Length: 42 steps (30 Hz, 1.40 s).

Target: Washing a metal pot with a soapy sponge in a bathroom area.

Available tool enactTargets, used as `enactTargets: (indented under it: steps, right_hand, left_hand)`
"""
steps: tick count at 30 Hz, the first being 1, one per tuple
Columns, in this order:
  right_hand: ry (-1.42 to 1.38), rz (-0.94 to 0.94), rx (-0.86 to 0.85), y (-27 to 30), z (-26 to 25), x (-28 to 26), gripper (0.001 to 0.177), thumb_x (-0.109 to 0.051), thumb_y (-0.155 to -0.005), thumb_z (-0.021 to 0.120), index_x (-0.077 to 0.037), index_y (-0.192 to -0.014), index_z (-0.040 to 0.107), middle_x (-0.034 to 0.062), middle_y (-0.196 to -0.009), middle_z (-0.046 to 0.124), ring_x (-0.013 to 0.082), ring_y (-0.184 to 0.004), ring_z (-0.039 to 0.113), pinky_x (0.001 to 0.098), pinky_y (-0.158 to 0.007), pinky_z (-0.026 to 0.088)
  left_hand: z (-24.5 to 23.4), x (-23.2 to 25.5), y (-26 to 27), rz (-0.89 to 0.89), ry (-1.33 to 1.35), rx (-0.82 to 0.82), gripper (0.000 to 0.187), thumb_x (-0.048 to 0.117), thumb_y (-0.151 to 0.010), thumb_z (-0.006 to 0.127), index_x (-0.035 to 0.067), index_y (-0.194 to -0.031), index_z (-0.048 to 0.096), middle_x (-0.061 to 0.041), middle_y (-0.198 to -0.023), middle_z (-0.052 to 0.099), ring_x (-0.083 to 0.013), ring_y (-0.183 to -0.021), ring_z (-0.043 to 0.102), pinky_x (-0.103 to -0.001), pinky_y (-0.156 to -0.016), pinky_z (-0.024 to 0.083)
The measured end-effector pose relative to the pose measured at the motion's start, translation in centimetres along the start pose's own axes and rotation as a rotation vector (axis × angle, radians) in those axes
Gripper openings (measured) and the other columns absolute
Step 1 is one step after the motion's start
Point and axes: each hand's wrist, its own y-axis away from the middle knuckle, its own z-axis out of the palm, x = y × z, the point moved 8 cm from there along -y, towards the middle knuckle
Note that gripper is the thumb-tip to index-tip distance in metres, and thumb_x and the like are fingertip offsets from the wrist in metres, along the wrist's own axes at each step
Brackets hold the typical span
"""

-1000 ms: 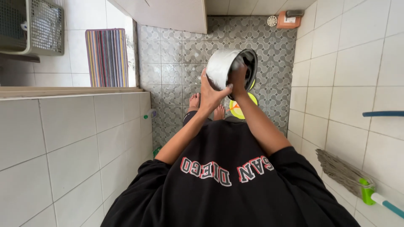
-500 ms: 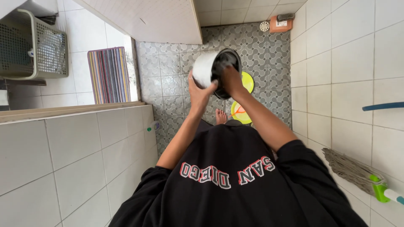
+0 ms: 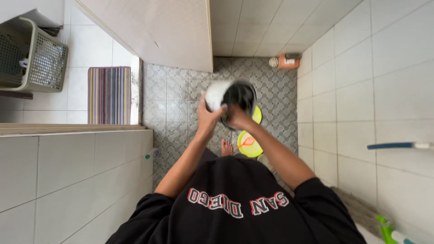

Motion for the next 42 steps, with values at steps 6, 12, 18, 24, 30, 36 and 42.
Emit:
enactTargets:
  steps: [6,12,18,24,30,36,42]
  right_hand:
    - [-0.295,-0.004,0.405,-2.2,-0.9,4.9,0.035,-0.013,-0.079,0.075,0.011,-0.095,0.055,0.0297,-0.091,0.060,0.0465,-0.085,0.061,0.0513,-0.077,0.051]
    - [0.111,-0.037,-0.130,-1.2,-1.9,-6.6,0.018,-0.009,-0.076,0.067,0.001,-0.091,0.065,0.0248,-0.095,0.068,0.0414,-0.095,0.070,0.0486,-0.081,0.056]
    - [0.179,-0.143,0.210,-5.2,-6.8,-11.4,0.008,-0.009,-0.083,0.066,-0.003,-0.088,0.065,0.0214,-0.084,0.068,0.0437,-0.079,0.069,0.0525,-0.068,0.056]
    - [0.399,-0.315,-0.014,-6.1,-1.0,-11.1,0.005,-0.003,-0.081,0.063,-0.006,-0.081,0.067,0.0204,-0.084,0.068,0.0409,-0.081,0.071,0.0527,-0.070,0.056]
    - [0.258,-0.202,0.233,-7.0,-5.7,-14.0,0.018,0.002,-0.072,0.060,0.004,-0.088,0.067,0.0287,-0.093,0.069,0.0477,-0.085,0.068,0.0574,-0.069,0.052]
    - [0.190,-0.046,-0.406,-7.5,3.7,-9.9,0.021,-0.001,-0.087,0.053,0.000,-0.103,0.066,0.0268,-0.107,0.070,0.0407,-0.103,0.069,0.0512,-0.088,0.053]
    - [-0.116,-0.016,0.361,-6.3,-1.7,-10.2,0.025,-0.004,-0.091,0.057,0.004,-0.114,0.064,0.0327,-0.110,0.066,0.0511,-0.101,0.061,0.0552,-0.085,0.049]
  left_hand:
    - [0.0,-0.4,-0.3,-0.047,0.086,-0.125,0.083,0.011,-0.074,0.085,0.001,-0.145,0.043,-0.011,-0.132,0.061,-0.0191,-0.121,0.060,-0.034,-0.107,0.046]
    - [-4.0,-5.3,-3.4,-0.416,0.347,-0.182,0.057,0.024,-0.084,0.074,0.005,-0.135,0.058,-0.007,-0.113,0.065,-0.0192,-0.099,0.063,-0.040,-0.086,0.054]
    - [-6.9,-4.8,-4.7,-0.700,0.231,-0.262,0.039,0.036,-0.082,0.068,0.013,-0.112,0.059,-0.002,-0.101,0.066,-0.0171,-0.091,0.067,-0.043,-0.080,0.059]
    - [-8.4,-5.7,-7.1,-0.592,0.348,-0.201,0.042,0.031,-0.083,0.076,0.004,-0.113,0.062,-0.008,-0.089,0.064,-0.0209,-0.070,0.061,-0.040,-0.064,0.053]
    - [-10.4,-4.3,-8.3,-0.574,0.156,-0.121,0.053,0.025,-0.077,0.080,0.002,-0.121,0.062,-0.006,-0.091,0.068,-0.0159,-0.068,0.059,-0.032,-0.060,0.048]
    - [-10.8,-4.8,-8.2,-0.389,0.223,-0.017,0.065,0.020,-0.072,0.084,-0.005,-0.128,0.061,-0.011,-0.109,0.073,-0.0186,-0.092,0.069,-0.033,-0.083,0.057]
    - [-11.2,0.1,-8.5,-0.339,0.160,-0.011,0.083,0.021,-0.068,0.086,-0.003,-0.137,0.046,-0.017,-0.123,0.065,-0.0222,-0.107,0.065,-0.035,-0.092,0.054]
